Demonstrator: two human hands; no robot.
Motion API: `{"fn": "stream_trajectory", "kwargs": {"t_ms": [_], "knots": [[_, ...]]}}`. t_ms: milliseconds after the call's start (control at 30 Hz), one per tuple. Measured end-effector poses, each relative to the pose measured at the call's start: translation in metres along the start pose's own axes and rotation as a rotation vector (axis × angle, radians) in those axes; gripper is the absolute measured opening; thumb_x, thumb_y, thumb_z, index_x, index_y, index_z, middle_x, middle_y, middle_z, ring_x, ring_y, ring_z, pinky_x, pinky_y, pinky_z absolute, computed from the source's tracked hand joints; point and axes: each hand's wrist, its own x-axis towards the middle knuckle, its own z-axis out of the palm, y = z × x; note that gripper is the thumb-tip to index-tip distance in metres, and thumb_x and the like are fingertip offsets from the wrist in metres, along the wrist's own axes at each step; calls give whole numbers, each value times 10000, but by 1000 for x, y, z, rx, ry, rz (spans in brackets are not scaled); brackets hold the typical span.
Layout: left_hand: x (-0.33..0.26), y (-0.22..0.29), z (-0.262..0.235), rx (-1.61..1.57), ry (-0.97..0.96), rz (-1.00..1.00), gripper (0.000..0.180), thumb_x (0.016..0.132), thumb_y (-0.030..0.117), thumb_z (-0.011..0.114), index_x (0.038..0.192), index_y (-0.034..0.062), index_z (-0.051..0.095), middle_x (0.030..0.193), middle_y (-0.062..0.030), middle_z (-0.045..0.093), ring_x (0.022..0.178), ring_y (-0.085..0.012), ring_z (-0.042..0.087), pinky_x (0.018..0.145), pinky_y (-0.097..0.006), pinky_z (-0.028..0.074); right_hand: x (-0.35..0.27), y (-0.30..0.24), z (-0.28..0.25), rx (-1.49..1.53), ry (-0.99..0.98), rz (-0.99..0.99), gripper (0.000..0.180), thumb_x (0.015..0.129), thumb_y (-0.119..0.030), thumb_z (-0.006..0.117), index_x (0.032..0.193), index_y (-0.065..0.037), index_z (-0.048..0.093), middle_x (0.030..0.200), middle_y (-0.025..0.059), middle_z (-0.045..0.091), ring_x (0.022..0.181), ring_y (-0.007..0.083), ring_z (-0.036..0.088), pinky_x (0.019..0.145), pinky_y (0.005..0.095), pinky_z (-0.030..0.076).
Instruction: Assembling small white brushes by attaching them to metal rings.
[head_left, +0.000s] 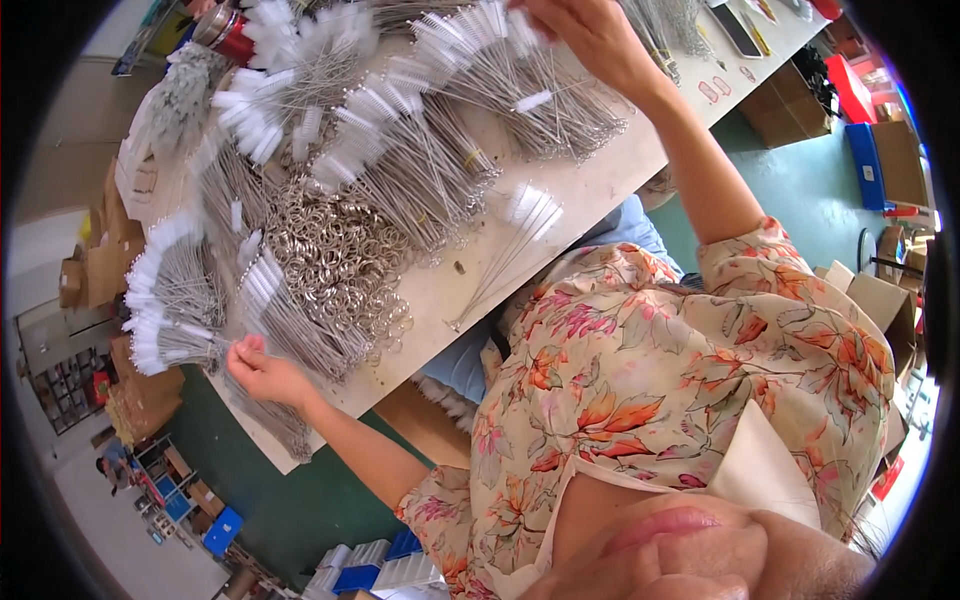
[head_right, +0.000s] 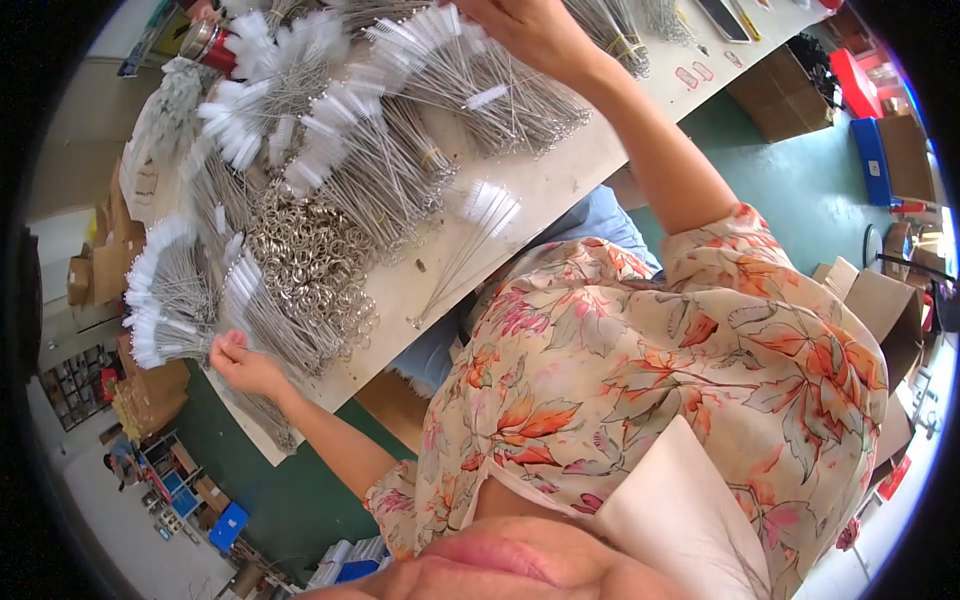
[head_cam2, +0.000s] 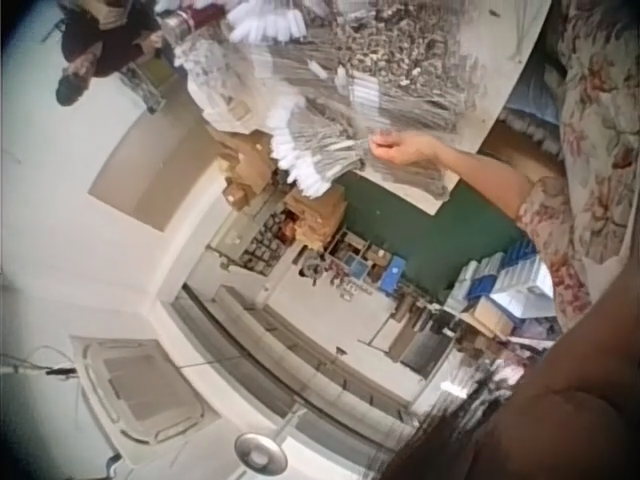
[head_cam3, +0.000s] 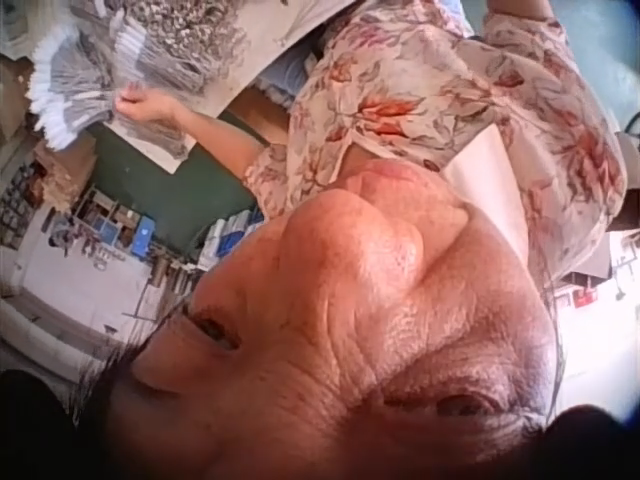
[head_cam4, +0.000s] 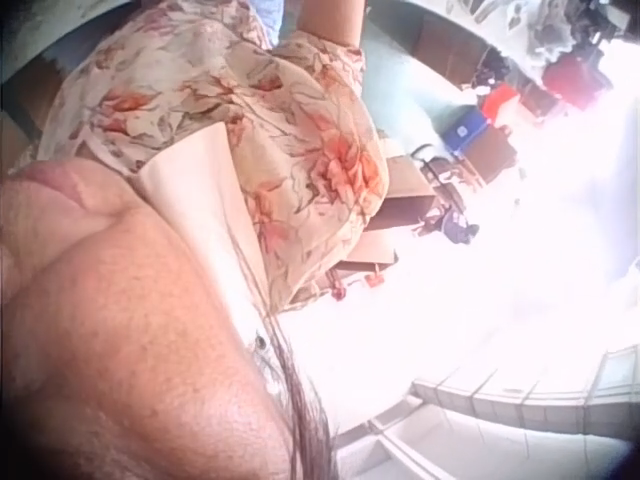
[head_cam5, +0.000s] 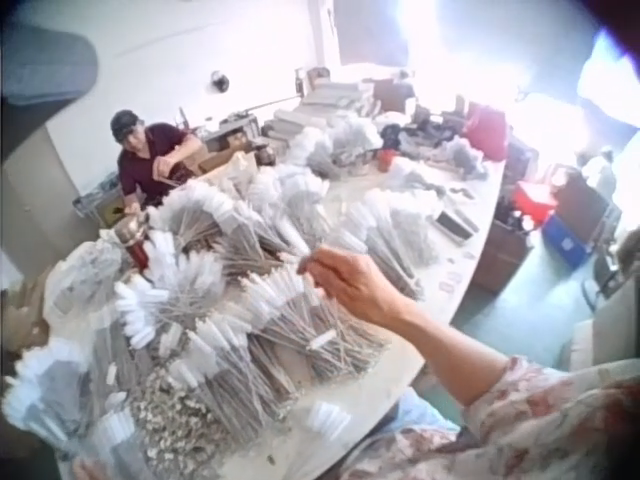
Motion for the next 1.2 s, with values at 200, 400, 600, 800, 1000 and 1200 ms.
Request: {"fn": "stream_trajectory", "kwargs": {"t_ms": [200,400,600,800,1000,1200], "knots": [[-7,96,29,-221,79,120,259,963,152,425,1061,-33,578,722,-26,538,546,-60,395,471,-201,339,-46,63,-52,-935,-309,-287,186,723,-185,679,899,-123,670,801,52,592,832,254,578,758,379,462],[-34,127,31,-375,-40,-37,274,956,169,448,1012,-53,600,656,-2,482,523,-39,352,438,-181,271,-45,70,-46,-726,-298,-289,84,716,-138,685,734,-81,626,659,43,513,699,175,550,654,330,458],[-42,123,3,-675,-100,-393,326,953,224,463,1032,-79,553,672,2,408,510,-43,248,433,-186,221,25,29,-158,-278,333,97,216,891,-208,519,843,-15,603,690,28,538,611,104,489,568,260,425],[-80,85,-5,-942,-73,-642,295,944,238,473,1007,-46,523,659,15,381,501,-37,247,408,-171,193,29,125,-304,-760,494,297,401,816,-437,566,823,-53,681,697,40,623,650,109,550,617,266,432],[-94,57,9,-1157,-193,-674,302,934,262,504,1038,-20,533,652,11,415,480,-31,287,372,-172,192,0,113,-277,-947,403,487,411,695,-487,690,725,-78,708,662,62,641,614,150,576,604,299,440],[-91,66,10,-1105,-157,-662,290,938,268,492,1013,-6,555,651,6,424,479,-32,304,368,-175,198,54,102,-268,-991,364,263,351,721,-389,679,868,-71,702,737,98,662,673,201,614,664,330,473]]}}
